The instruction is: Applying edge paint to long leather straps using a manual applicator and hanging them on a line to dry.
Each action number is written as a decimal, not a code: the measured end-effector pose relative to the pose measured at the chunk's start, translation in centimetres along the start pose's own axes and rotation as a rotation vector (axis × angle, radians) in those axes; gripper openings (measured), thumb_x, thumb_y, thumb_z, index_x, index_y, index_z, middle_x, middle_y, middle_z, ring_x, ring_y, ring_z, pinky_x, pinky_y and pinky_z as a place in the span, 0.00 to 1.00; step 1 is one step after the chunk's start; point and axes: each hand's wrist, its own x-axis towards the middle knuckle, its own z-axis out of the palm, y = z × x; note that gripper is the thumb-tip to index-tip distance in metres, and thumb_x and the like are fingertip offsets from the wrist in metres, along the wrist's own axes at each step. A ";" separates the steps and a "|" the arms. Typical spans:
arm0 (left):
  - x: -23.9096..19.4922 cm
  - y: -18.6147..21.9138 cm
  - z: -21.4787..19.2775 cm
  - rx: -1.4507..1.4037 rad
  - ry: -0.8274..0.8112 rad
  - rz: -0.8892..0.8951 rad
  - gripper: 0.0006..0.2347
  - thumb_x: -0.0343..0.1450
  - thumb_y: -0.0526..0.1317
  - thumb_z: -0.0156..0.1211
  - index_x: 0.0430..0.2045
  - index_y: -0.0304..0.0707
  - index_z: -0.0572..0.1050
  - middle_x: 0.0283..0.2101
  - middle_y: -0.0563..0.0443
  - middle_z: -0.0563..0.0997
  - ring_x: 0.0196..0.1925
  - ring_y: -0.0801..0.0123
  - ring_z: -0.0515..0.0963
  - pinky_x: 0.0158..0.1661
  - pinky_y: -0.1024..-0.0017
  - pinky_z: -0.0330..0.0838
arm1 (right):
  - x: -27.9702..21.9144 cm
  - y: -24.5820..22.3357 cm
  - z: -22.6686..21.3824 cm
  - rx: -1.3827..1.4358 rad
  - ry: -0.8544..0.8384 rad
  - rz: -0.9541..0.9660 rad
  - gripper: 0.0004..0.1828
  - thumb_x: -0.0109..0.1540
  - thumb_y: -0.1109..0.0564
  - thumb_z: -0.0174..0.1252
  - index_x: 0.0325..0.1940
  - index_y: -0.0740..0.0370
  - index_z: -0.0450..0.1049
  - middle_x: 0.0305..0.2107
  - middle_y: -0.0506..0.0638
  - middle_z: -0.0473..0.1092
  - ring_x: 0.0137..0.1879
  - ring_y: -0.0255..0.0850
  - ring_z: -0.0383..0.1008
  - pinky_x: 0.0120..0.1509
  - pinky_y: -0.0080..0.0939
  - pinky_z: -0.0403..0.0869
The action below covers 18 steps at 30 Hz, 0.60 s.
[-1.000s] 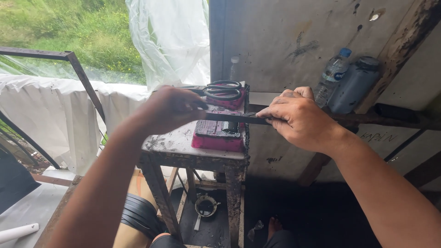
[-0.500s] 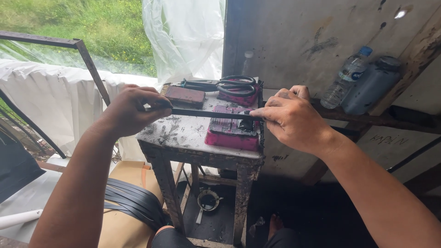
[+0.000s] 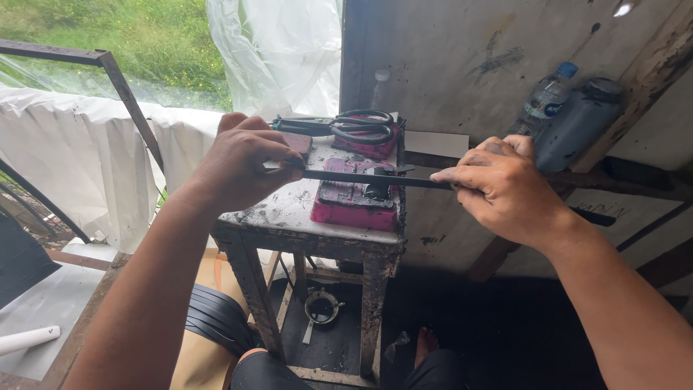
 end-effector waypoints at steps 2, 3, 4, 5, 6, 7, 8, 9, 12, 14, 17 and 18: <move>0.6 1.6 0.1 -0.017 -0.009 0.000 0.02 0.67 0.44 0.72 0.28 0.53 0.85 0.26 0.61 0.84 0.41 0.70 0.77 0.59 0.60 0.54 | -1.0 1.1 0.0 -0.006 0.004 0.000 0.13 0.59 0.62 0.58 0.43 0.50 0.83 0.28 0.42 0.75 0.45 0.38 0.71 0.61 0.51 0.57; 1.0 1.5 0.5 -0.017 -0.009 0.002 0.02 0.67 0.44 0.72 0.28 0.53 0.85 0.26 0.61 0.84 0.41 0.70 0.77 0.59 0.60 0.54 | -1.6 1.6 0.0 -0.007 0.005 0.001 0.13 0.59 0.62 0.58 0.43 0.50 0.83 0.28 0.42 0.75 0.45 0.38 0.71 0.61 0.51 0.57; 1.4 1.4 0.9 0.019 -0.029 0.052 0.03 0.68 0.47 0.70 0.24 0.58 0.84 0.27 0.67 0.83 0.40 0.69 0.76 0.57 0.60 0.53 | -2.2 2.1 0.1 0.008 0.050 0.013 0.15 0.58 0.63 0.61 0.44 0.47 0.84 0.31 0.38 0.76 0.48 0.35 0.72 0.63 0.47 0.55; 1.8 1.3 1.4 0.054 -0.049 0.103 0.07 0.70 0.50 0.68 0.20 0.63 0.83 0.29 0.72 0.83 0.40 0.69 0.74 0.54 0.60 0.52 | -2.9 2.5 0.1 0.023 0.095 0.025 0.18 0.57 0.65 0.63 0.44 0.43 0.85 0.35 0.33 0.77 0.50 0.32 0.72 0.65 0.44 0.52; 2.2 1.8 1.6 0.053 -0.050 0.104 0.07 0.70 0.50 0.68 0.20 0.63 0.83 0.29 0.72 0.83 0.40 0.69 0.74 0.54 0.60 0.52 | -3.3 2.7 -0.2 0.022 0.094 0.027 0.18 0.57 0.65 0.63 0.44 0.43 0.85 0.35 0.33 0.77 0.50 0.32 0.72 0.65 0.44 0.52; 2.6 2.3 1.8 0.049 -0.061 0.115 0.06 0.70 0.50 0.67 0.22 0.62 0.84 0.29 0.72 0.83 0.40 0.69 0.74 0.54 0.60 0.52 | -3.7 2.8 -0.6 0.023 0.099 0.046 0.18 0.57 0.65 0.64 0.44 0.44 0.85 0.35 0.34 0.77 0.51 0.33 0.73 0.65 0.44 0.53; 2.9 2.8 2.0 0.044 -0.072 0.125 0.05 0.70 0.49 0.66 0.24 0.62 0.85 0.28 0.71 0.84 0.40 0.69 0.73 0.53 0.60 0.53 | -4.1 3.0 -0.9 0.025 0.103 0.065 0.17 0.56 0.65 0.64 0.44 0.44 0.85 0.35 0.34 0.78 0.51 0.33 0.73 0.65 0.43 0.55; 3.2 3.3 2.1 0.043 -0.073 0.125 0.05 0.70 0.49 0.66 0.24 0.62 0.85 0.28 0.71 0.84 0.40 0.69 0.73 0.53 0.60 0.53 | -4.6 3.2 -1.2 0.025 0.102 0.066 0.17 0.56 0.65 0.64 0.44 0.44 0.85 0.35 0.34 0.78 0.51 0.33 0.73 0.65 0.43 0.55; 4.2 4.6 2.5 -0.029 -0.092 0.140 0.05 0.70 0.47 0.66 0.24 0.62 0.85 0.34 0.72 0.86 0.41 0.69 0.73 0.54 0.59 0.52 | -6.1 3.8 -1.9 0.016 0.078 0.137 0.18 0.57 0.66 0.63 0.45 0.44 0.85 0.34 0.34 0.77 0.50 0.33 0.73 0.65 0.42 0.53; 4.9 5.3 2.9 -0.038 -0.130 0.144 0.04 0.69 0.47 0.68 0.24 0.61 0.85 0.26 0.72 0.81 0.40 0.70 0.72 0.54 0.62 0.52 | -7.0 4.4 -2.1 -0.001 0.095 0.172 0.18 0.58 0.64 0.65 0.45 0.42 0.85 0.35 0.31 0.77 0.51 0.31 0.73 0.69 0.40 0.54; 5.8 5.8 3.7 -0.021 -0.147 0.162 0.06 0.69 0.49 0.67 0.25 0.57 0.86 0.27 0.69 0.82 0.42 0.69 0.73 0.54 0.60 0.54 | -8.0 5.1 -2.3 0.006 0.065 0.226 0.18 0.58 0.64 0.62 0.45 0.41 0.85 0.32 0.31 0.77 0.49 0.30 0.73 0.69 0.40 0.55; 6.1 6.2 3.7 -0.019 -0.145 0.163 0.06 0.69 0.49 0.67 0.25 0.57 0.86 0.27 0.69 0.82 0.42 0.69 0.73 0.54 0.60 0.54 | -8.2 5.5 -2.2 0.004 0.067 0.225 0.18 0.58 0.64 0.62 0.45 0.41 0.85 0.32 0.31 0.77 0.49 0.30 0.73 0.69 0.40 0.55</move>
